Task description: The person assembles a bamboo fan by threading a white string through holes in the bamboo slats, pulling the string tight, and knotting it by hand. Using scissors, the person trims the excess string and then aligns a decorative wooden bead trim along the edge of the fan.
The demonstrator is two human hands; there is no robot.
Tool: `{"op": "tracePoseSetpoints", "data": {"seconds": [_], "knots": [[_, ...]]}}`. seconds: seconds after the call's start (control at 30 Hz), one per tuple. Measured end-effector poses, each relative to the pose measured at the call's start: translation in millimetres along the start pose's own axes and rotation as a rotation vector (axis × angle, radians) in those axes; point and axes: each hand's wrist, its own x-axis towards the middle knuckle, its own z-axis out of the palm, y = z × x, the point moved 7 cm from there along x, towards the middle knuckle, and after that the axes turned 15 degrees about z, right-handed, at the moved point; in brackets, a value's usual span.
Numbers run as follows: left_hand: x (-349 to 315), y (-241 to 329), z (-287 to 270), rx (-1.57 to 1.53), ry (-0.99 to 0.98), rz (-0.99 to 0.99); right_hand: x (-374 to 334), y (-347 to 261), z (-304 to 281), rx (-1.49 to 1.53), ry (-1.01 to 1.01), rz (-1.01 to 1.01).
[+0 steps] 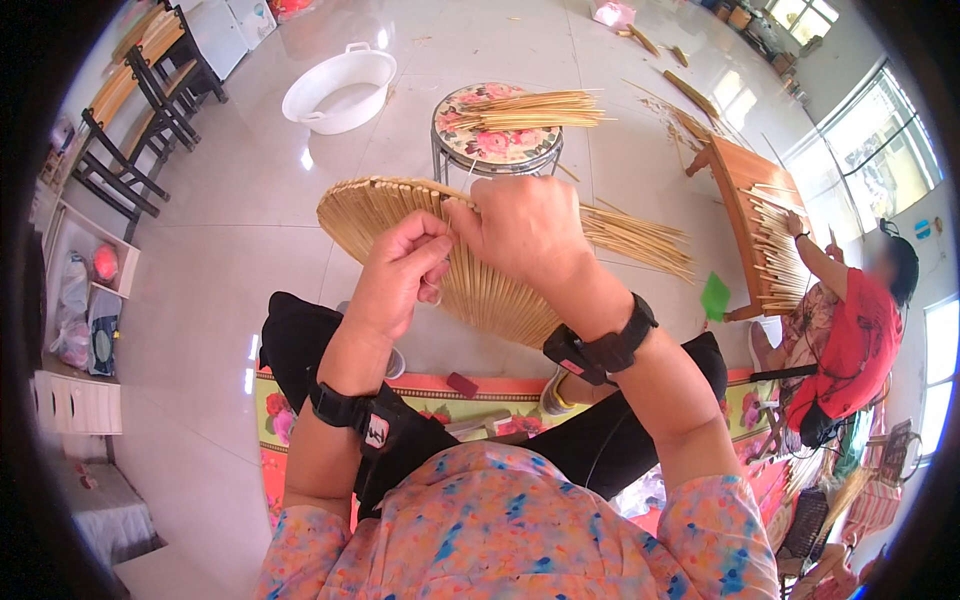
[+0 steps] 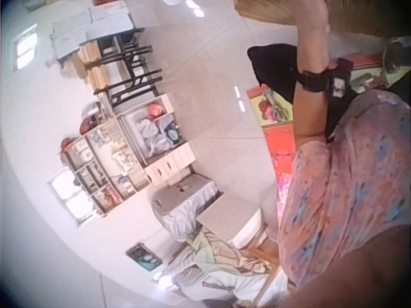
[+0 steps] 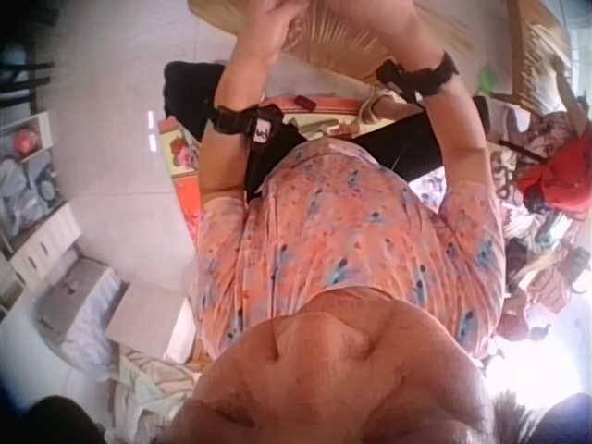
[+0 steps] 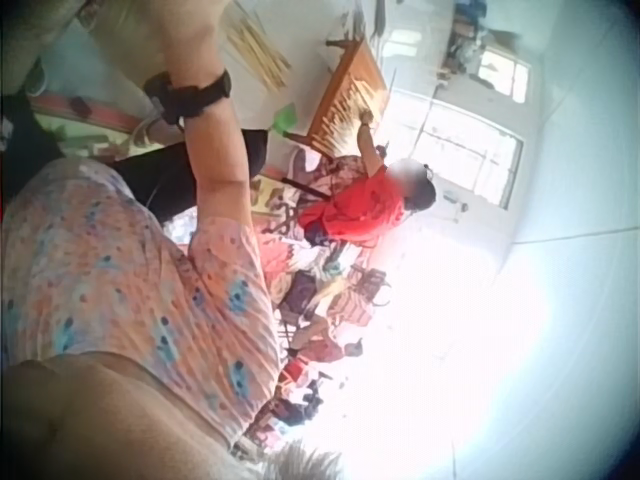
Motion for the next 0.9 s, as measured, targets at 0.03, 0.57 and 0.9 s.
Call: {"op": "tracePoseSetpoints", "data": {"seconds": [0.03,0.57,0.9], "knots": [[-0.5,-0.6,-1.7,-0.001,-0.004,-0.01,1.4,-0.6,1.5,-0.013,-0.008,-0.005],[-7.7,5.6,-17.1,0.335,-0.127,0.496,24.6,24.2,9.8,-0.04,0.035,0.015],[24.6,-2.0,12.5,-0.584,0.037,0.593,30.8,18.5,10.6,-0.013,0.056,-0.023]]}}
